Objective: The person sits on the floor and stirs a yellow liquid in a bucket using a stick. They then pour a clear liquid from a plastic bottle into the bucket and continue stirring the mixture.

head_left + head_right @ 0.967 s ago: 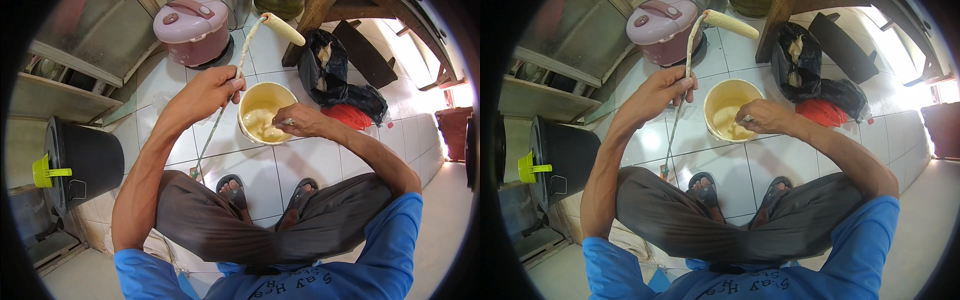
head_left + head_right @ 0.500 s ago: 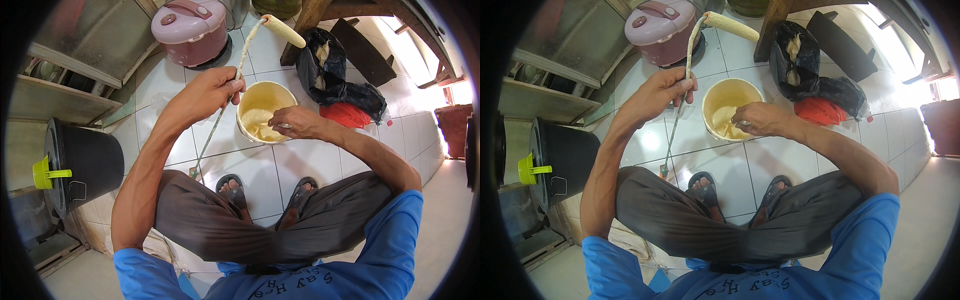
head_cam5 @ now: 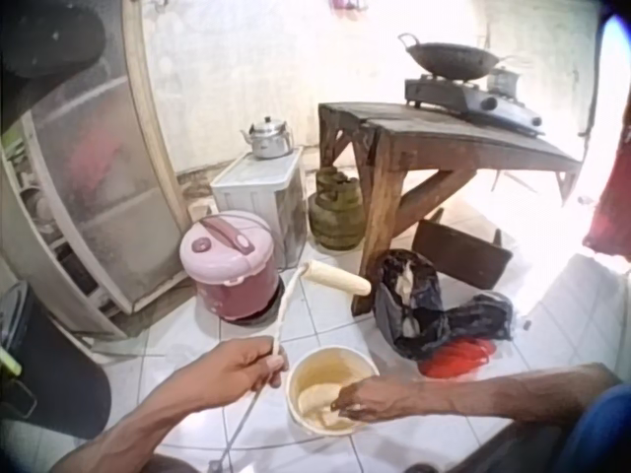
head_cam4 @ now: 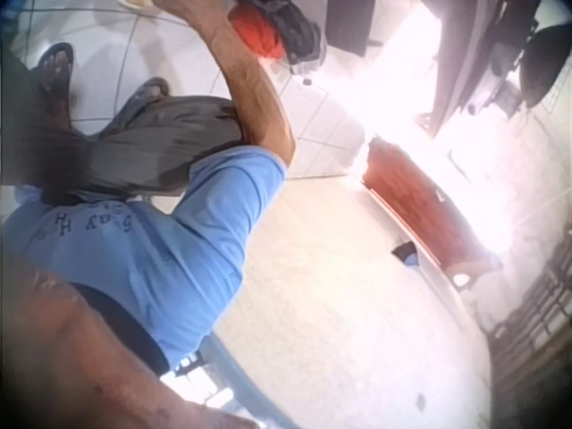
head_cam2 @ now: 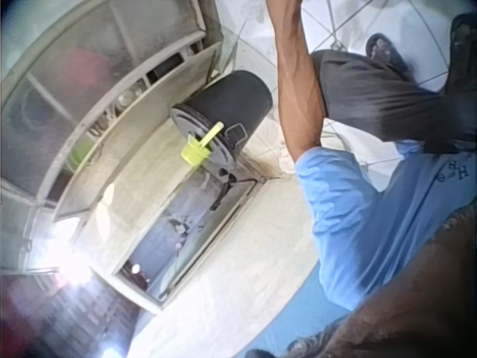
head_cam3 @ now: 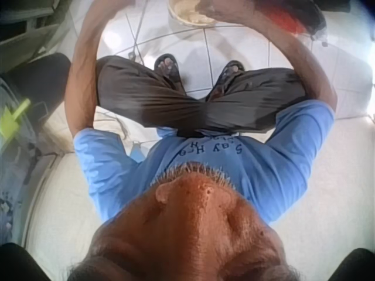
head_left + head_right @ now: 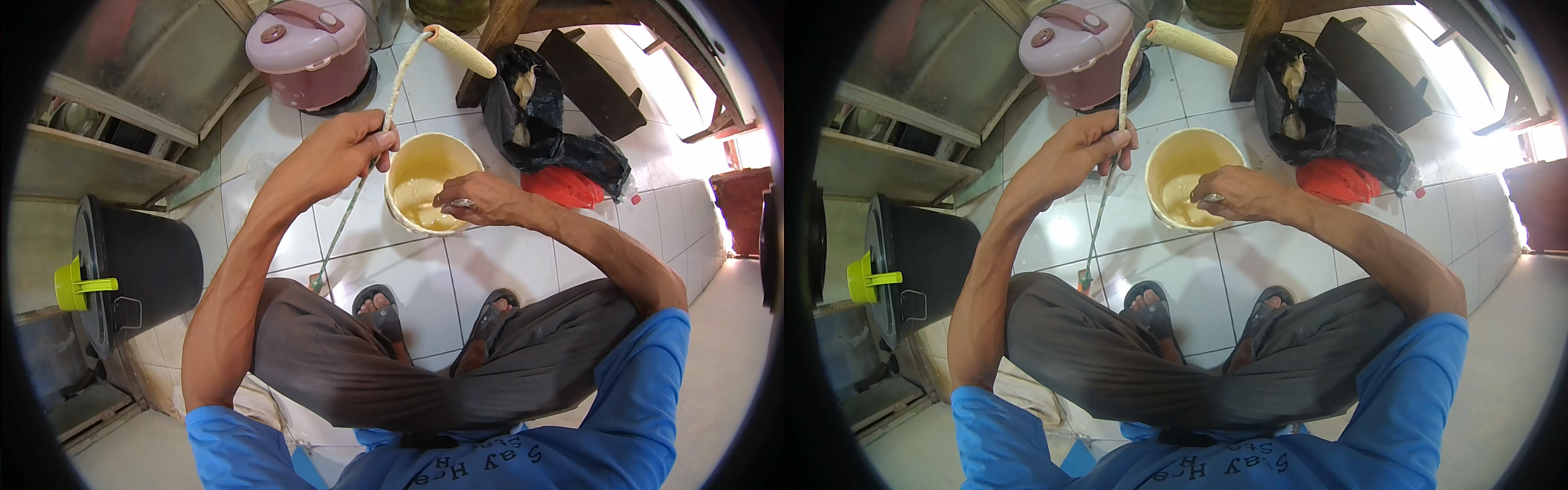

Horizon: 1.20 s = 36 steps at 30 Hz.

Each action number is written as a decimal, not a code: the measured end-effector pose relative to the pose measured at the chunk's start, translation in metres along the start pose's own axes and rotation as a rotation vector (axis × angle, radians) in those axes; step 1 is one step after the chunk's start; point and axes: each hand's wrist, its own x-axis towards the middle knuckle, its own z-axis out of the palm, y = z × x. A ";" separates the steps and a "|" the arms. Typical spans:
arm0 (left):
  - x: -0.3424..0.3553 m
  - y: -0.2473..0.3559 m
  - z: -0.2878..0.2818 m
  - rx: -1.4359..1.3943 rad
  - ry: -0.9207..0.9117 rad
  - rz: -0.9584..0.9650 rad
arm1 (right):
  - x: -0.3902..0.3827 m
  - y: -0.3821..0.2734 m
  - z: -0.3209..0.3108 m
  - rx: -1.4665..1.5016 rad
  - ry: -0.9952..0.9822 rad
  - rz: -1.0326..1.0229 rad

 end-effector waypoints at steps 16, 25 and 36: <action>-0.001 0.005 0.000 0.010 0.007 -0.024 | -0.001 0.000 -0.006 0.100 -0.029 0.082; 0.001 0.001 0.000 0.017 0.012 -0.021 | -0.010 0.035 -0.029 -0.158 0.119 0.157; 0.000 0.003 0.000 0.020 0.003 -0.028 | -0.001 0.026 -0.026 -0.112 0.112 0.166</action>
